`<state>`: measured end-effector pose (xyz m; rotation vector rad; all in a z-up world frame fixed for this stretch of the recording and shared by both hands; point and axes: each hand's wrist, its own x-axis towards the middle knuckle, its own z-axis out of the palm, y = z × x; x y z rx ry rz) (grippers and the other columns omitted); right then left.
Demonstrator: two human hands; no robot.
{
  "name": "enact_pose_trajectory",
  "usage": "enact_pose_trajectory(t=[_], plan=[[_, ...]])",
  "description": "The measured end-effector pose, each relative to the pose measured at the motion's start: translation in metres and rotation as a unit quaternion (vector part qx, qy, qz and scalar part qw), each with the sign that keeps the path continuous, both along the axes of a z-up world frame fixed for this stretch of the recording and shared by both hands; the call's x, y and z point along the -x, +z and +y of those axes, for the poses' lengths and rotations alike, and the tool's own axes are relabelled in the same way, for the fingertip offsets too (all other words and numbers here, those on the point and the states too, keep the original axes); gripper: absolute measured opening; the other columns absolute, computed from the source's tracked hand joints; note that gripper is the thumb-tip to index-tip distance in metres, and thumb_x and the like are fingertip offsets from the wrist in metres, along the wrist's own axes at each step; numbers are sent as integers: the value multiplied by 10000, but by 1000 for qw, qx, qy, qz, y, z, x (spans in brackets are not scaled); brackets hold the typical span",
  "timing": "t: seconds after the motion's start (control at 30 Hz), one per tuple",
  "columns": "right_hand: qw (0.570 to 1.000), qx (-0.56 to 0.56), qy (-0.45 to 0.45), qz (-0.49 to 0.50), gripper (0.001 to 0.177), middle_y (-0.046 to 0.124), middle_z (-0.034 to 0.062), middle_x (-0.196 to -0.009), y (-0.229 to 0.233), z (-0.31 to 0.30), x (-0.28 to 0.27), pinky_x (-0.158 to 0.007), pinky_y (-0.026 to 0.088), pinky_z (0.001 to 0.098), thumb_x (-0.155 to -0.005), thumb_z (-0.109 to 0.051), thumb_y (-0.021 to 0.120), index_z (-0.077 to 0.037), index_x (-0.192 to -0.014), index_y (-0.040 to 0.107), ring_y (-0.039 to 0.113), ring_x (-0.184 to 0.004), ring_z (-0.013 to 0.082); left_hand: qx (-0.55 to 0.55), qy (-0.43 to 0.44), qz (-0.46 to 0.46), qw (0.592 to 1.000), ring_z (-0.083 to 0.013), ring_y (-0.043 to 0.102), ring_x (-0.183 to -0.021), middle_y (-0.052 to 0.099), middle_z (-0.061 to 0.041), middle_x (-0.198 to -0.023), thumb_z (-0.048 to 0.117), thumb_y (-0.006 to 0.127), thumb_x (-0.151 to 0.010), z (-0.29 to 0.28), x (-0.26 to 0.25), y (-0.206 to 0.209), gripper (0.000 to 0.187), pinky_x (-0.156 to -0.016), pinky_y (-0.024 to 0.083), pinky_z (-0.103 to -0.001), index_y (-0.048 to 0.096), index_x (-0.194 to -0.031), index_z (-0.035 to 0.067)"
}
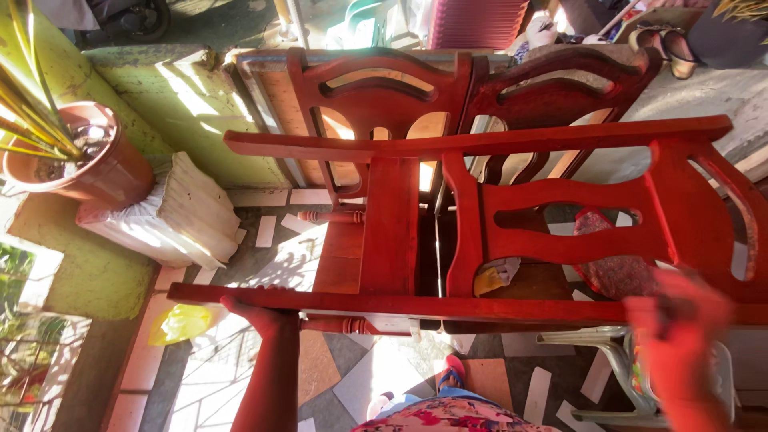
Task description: The person wipes a wooden chair with a dark cloth, moving from the seat to the backrest and legs. The person then uses a yellow sponge to wipe the chair legs and seat edges.
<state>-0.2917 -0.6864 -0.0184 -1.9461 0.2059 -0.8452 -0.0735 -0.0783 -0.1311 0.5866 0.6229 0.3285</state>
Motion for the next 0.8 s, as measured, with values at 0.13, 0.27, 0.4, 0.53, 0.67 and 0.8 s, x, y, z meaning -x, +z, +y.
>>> enact_pose_trajectory(t=[0.13, 0.27, 0.4, 0.53, 0.67, 0.8], plan=[[856, 467, 169, 145, 604, 646, 109, -1086, 13, 98, -68, -907, 534, 466, -676, -201, 816, -76, -1235, 624, 634, -1083, 344, -14, -3, 9, 1000, -278, 521, -748, 524, -98, -960, 834, 349, -875, 8, -4, 3, 754, -742, 535, -469, 425, -1189, 153], [766, 379, 351, 381, 751, 687, 149, -1121, 13, 113, -130, -863, 529, 461, -645, -342, 949, -103, -1283, 633, 662, -1012, 359, -276, 57, 28, 959, -298, 595, -1075, 532, -177, -1330, 558, 614, -975, 16, 12, 26, 784, -927, 498, -504, 301, -1496, 63], [674, 264, 484, 492, 587, 751, 129, -1006, 5, 106, -157, -809, 572, 376, -658, -124, 790, -56, -1223, 647, 732, -966, 278, -809, 42, 33, 585, -501, 342, -1509, 300, -330, -1638, 226, 822, -919, 3, 51, 91, 938, -1262, 293, -516, 247, -1611, -35], [674, 220, 417, 569, 719, 777, 111, -1019, 6, 102, -148, -819, 571, 343, -659, -89, 745, -121, -1359, 586, 755, -948, 244, -843, -369, -84, 381, -392, 394, -1454, 414, -173, -1565, 459, 976, -519, -50, 45, 150, 1125, -1187, 231, -549, 506, -1486, 126], [680, 243, 393, 569, 770, 773, 104, -1041, 6, 98, -142, -851, 578, 337, -684, -142, 784, -135, -1414, 540, 752, -974, 224, -811, -551, -75, 181, -294, 627, -1175, 679, -113, -1224, 502, 928, -547, -91, 13, 172, 858, -1031, 451, -457, 640, -1254, 111], [675, 278, 398, 555, 656, 779, 99, -1078, 1, 91, -141, -877, 571, 348, -713, -221, 796, -138, -1345, 642, 741, -1016, 239, -748, -655, -16, 103, -272, 743, -890, 765, -71, -923, 428, 841, -632, -117, -13, 175, 458, -782, 568, -404, 800, -993, 150]])
